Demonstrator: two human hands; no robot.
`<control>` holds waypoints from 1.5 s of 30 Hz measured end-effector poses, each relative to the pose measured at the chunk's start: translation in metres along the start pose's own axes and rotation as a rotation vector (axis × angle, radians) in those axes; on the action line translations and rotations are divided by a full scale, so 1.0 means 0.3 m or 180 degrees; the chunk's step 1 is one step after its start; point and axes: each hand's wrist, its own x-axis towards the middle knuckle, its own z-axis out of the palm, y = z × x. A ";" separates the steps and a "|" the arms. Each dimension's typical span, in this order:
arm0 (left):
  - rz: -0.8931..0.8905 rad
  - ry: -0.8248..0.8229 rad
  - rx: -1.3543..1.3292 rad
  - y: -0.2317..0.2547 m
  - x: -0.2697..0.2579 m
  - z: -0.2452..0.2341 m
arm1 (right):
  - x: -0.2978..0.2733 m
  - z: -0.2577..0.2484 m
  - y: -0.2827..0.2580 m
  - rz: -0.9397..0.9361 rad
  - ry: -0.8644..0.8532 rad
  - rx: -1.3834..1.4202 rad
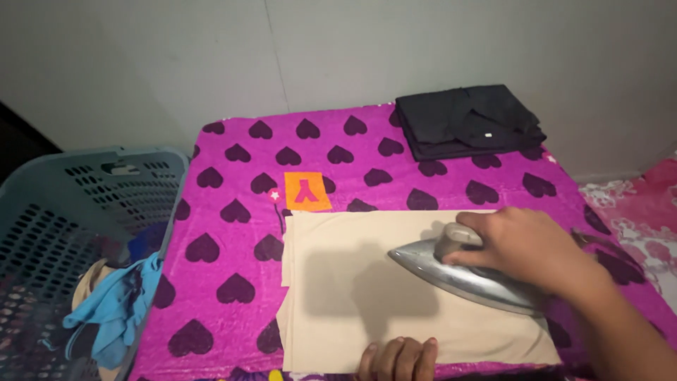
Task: Ironing and folding a beige t-shirt on a low table.
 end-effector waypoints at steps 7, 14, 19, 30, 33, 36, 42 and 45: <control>-0.0409 -0.0577 -0.0197 0.036 -0.019 -0.031 | 0.124 -0.024 -0.072 -0.0417 0.0398 0.0184; -0.0365 -0.0040 0.0214 0.043 -0.044 0.027 | 0.077 -0.021 -0.010 -0.0367 0.0188 0.0376; -0.0370 -0.0263 -0.0004 0.017 0.015 -0.017 | -0.011 0.013 0.073 0.0024 -0.0016 0.0022; -0.0350 -0.0108 0.0051 0.044 0.024 -0.022 | 0.075 0.008 0.052 -0.0257 0.0454 0.0304; -0.0825 -0.0490 -0.0123 0.060 0.054 -0.046 | 0.076 0.014 0.060 -0.0240 0.0365 0.0429; -0.0627 -0.0079 -0.0013 0.045 0.052 -0.018 | 0.051 0.039 0.112 -0.0237 0.0497 0.0140; -0.0382 0.0247 0.0085 0.049 -0.019 0.011 | -0.050 0.030 0.318 0.0386 0.0379 0.0539; -0.0709 -0.0528 -0.0293 0.073 -0.026 -0.015 | -0.107 0.063 0.460 0.0618 0.1384 0.0568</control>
